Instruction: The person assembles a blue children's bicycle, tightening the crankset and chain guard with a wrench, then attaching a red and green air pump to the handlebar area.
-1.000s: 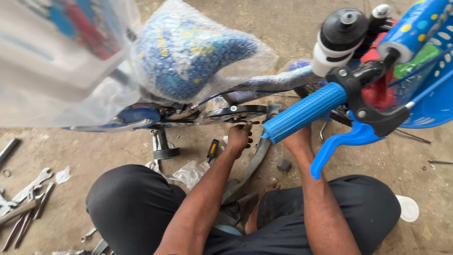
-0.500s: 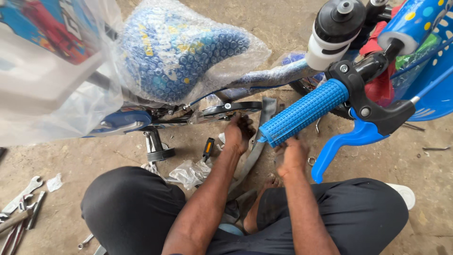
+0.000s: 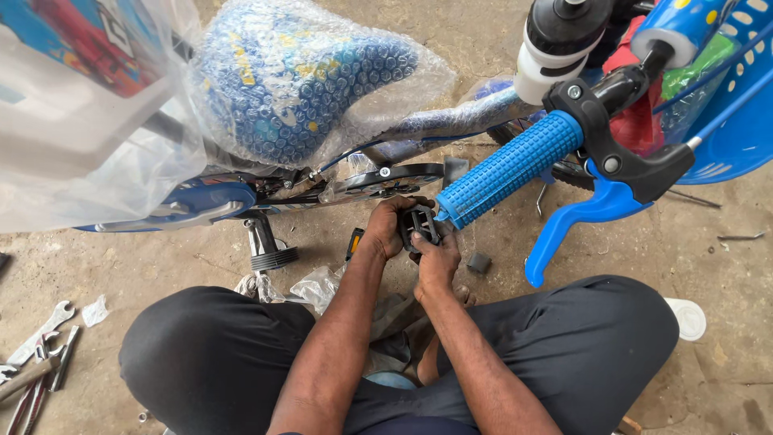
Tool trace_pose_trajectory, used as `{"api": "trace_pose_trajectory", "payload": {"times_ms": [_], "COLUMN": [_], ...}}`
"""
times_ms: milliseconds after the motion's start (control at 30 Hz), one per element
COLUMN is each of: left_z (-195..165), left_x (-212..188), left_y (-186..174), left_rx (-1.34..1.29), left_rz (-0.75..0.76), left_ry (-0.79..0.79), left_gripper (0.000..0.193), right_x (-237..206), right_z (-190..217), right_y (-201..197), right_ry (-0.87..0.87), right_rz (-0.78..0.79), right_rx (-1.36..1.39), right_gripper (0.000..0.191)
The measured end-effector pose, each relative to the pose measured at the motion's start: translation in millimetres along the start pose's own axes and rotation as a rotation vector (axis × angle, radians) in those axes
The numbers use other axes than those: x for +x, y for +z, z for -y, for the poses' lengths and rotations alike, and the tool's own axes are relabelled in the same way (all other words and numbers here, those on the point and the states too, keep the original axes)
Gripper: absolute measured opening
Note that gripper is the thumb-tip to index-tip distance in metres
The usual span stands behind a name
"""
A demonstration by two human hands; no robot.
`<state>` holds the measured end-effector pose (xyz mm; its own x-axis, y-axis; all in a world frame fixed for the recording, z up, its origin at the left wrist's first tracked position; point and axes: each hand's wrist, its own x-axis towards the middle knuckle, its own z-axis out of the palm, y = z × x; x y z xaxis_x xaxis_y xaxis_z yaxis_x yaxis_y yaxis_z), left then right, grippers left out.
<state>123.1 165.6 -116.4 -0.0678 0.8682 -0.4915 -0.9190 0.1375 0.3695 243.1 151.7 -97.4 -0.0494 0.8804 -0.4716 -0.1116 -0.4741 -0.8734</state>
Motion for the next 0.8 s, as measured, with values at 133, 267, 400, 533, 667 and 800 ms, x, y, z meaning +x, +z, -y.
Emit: {"api": "trace_pose_trajectory", "payload": {"times_ms": [133,267,400,533,667,800], "left_z": [-10.1,-11.6,-8.8,-10.2,-15.4,-16.0], "left_x": [-5.3,2.0,10.1,7.7,0.2,-0.5], "left_y": [6.1,8.5,7.5,9.1,16.4,16.2], "left_rx": [-0.096,-0.063,-0.062,-0.035,0.005,-0.010], "left_rz": [0.016,-0.069,-0.121,-0.095,-0.115,-0.154], "left_ry": [-0.019,-0.009,-0.026,-0.041,-0.045,-0.029], "left_gripper": [0.034,0.022,0.014,0.015,0.023,0.024], "right_x": [-2.1,-0.2,1.4,0.6,-2.7,-2.5], "right_z": [0.9,3.4,5.5,7.6,8.1,5.5], "right_y": [5.1,6.0,3.8,2.1,0.9,-0.4], "right_ry": [-0.032,0.003,-0.031,-0.082,-0.137,-0.116], "right_rz": [-0.001,0.013,0.049,0.046,0.091,0.100], "right_rx": [0.035,0.052,0.018,-0.048,-0.076,-0.104], "right_gripper": [0.043,0.039,0.036,0.040,0.043,0.046]}}
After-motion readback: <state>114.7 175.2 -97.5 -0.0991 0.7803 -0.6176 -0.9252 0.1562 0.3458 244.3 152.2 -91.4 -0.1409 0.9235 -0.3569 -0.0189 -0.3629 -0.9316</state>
